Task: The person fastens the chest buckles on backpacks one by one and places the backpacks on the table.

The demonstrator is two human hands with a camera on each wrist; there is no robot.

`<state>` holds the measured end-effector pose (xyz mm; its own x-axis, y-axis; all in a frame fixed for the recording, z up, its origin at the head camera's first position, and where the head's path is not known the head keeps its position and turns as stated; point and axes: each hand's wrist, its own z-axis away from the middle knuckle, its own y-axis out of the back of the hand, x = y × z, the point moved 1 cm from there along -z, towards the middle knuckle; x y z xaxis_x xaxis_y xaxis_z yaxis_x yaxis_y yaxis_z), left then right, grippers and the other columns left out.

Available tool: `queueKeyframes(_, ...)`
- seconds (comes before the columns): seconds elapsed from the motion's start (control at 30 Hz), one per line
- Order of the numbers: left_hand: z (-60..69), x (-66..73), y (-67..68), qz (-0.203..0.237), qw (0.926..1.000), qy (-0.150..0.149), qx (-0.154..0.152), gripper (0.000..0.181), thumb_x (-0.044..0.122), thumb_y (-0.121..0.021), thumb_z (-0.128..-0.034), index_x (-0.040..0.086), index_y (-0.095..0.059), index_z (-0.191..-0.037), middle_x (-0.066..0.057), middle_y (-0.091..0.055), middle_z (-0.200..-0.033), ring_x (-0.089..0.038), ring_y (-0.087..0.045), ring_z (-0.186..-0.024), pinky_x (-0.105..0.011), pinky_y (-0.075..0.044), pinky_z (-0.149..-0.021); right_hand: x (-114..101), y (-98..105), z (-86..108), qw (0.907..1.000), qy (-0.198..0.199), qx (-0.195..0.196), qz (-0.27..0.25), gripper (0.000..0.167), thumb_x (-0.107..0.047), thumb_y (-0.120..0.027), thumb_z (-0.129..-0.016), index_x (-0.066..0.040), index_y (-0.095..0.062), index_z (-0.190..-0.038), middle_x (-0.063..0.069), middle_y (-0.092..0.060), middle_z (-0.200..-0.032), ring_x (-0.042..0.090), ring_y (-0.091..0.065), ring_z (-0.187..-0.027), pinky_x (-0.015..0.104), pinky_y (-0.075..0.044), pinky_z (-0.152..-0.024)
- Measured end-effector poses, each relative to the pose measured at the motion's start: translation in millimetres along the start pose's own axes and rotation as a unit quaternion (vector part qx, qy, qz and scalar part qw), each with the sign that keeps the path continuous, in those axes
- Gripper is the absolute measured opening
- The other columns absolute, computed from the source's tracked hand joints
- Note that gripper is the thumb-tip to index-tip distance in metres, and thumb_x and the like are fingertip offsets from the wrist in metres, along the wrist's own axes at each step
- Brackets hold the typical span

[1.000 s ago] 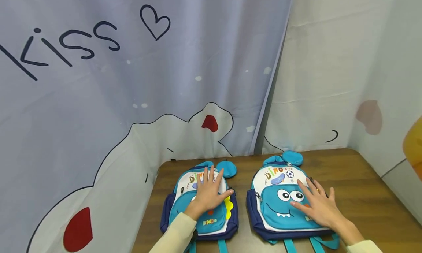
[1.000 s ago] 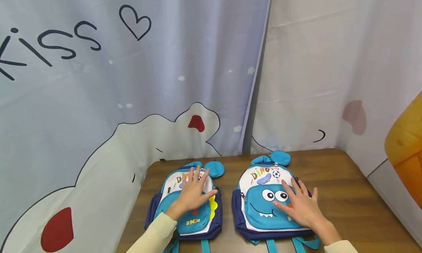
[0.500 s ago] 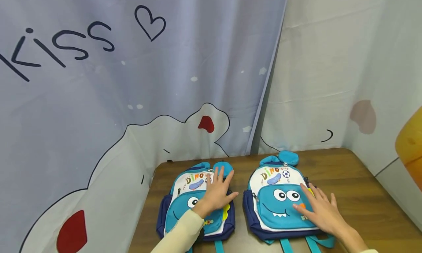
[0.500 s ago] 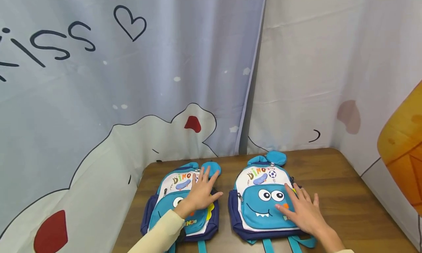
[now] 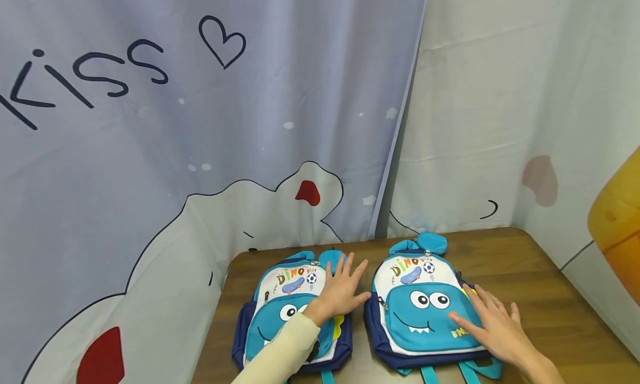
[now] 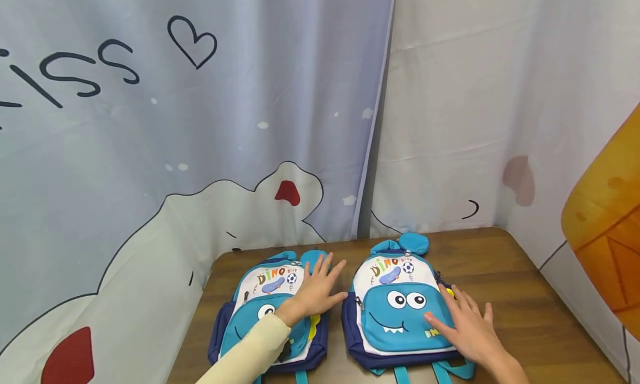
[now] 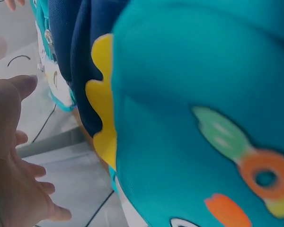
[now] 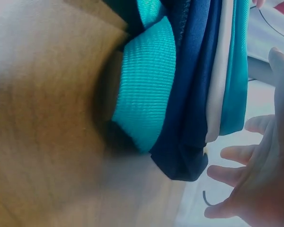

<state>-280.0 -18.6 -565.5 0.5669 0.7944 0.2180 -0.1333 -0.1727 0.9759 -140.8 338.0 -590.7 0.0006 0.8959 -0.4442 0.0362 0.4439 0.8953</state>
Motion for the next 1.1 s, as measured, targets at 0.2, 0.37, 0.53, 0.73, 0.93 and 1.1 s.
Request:
queueKeyframes(0.2, -12.5, 11.8, -1.0, 0.024, 0.9993, -0.028, -0.007, 0.080, 0.050, -0.067, -0.1017, 0.027, -0.030, -0.168, -0.017, -0.022, -0.175, -0.042, -0.021, -0.161, -0.076, -0.022, -0.120, 3.7, 0.3, 2.2, 0.9998, -0.015, -0.009, 0.005, 0.096, -0.070, -0.058, -0.099, -0.004, -0.034, -0.164, 0.040, -0.034, -0.159, 0.065, -0.033, -0.140, 0.093, -0.007, -0.099)
queueKeyframes(0.37, -24.2, 21.2, 1.3, 0.040, 0.9969, -0.064, -0.024, 0.076, 0.050, -0.063, -0.1038, 0.029, -0.029, -0.169, -0.011, -0.023, -0.175, -0.035, -0.025, -0.161, -0.069, -0.027, -0.122, 3.2, 0.4, 3.9, 0.9996, -0.026, -0.007, 0.004, 0.097, -0.072, -0.057, -0.098, -0.004, -0.033, -0.164, 0.041, -0.035, -0.159, 0.066, -0.034, -0.139, 0.093, -0.008, -0.099)
queueKeyframes(0.53, -37.0, 27.5, 1.9, 0.040, 0.9960, -0.072, -0.033, 0.075, 0.049, -0.063, -0.1045, 0.031, -0.029, -0.168, -0.007, -0.024, -0.175, -0.031, -0.028, -0.160, -0.060, -0.029, -0.125, 5.7, 0.1, 5.5, 0.9987, -0.047, -0.020, 0.000, 0.102, -0.076, -0.053, -0.097, -0.002, -0.031, -0.164, 0.042, -0.032, -0.159, 0.069, -0.031, -0.139, 0.093, -0.007, -0.099)
queueKeyframes(0.73, -57.0, 33.5, -1.4, 0.001, 0.9946, -0.094, -0.043, 0.072, 0.047, -0.061, -0.1061, 0.029, -0.029, -0.169, -0.007, -0.030, -0.173, -0.027, -0.036, -0.156, -0.052, -0.038, -0.122, 12.3, 4.2, 7.2, 0.9982, -0.059, -0.016, 0.000, 0.099, -0.073, -0.052, -0.100, 0.000, -0.029, -0.164, 0.044, -0.031, -0.158, 0.070, -0.033, -0.137, 0.093, -0.011, -0.098)
queueKeyframes(0.93, -64.8, 42.6, -6.1, -0.032, 0.9909, -0.115, -0.063, 0.070, 0.048, -0.062, -0.1053, 0.031, -0.033, -0.167, -0.007, -0.035, -0.170, -0.026, -0.039, -0.154, -0.051, -0.040, -0.120, 15.2, 1.9, 8.4, 0.9951, -0.084, -0.050, -0.017, 0.103, -0.075, -0.048, -0.100, 0.000, -0.023, -0.166, 0.044, -0.027, -0.160, 0.072, -0.031, -0.138, 0.094, -0.016, -0.097)
queueKeyframes(1.1, -68.7, 54.1, -10.0, -0.040, 0.9898, -0.116, -0.071, 0.069, 0.048, -0.061, -0.1055, 0.030, -0.034, -0.167, -0.005, -0.036, -0.170, -0.025, -0.039, -0.155, -0.051, -0.039, -0.121, 17.5, 0.6, 5.6, 0.9862, -0.128, -0.099, -0.035, 0.114, -0.082, -0.043, -0.097, 0.007, -0.016, -0.164, 0.048, -0.024, -0.157, 0.073, -0.034, -0.136, 0.091, -0.026, -0.098)
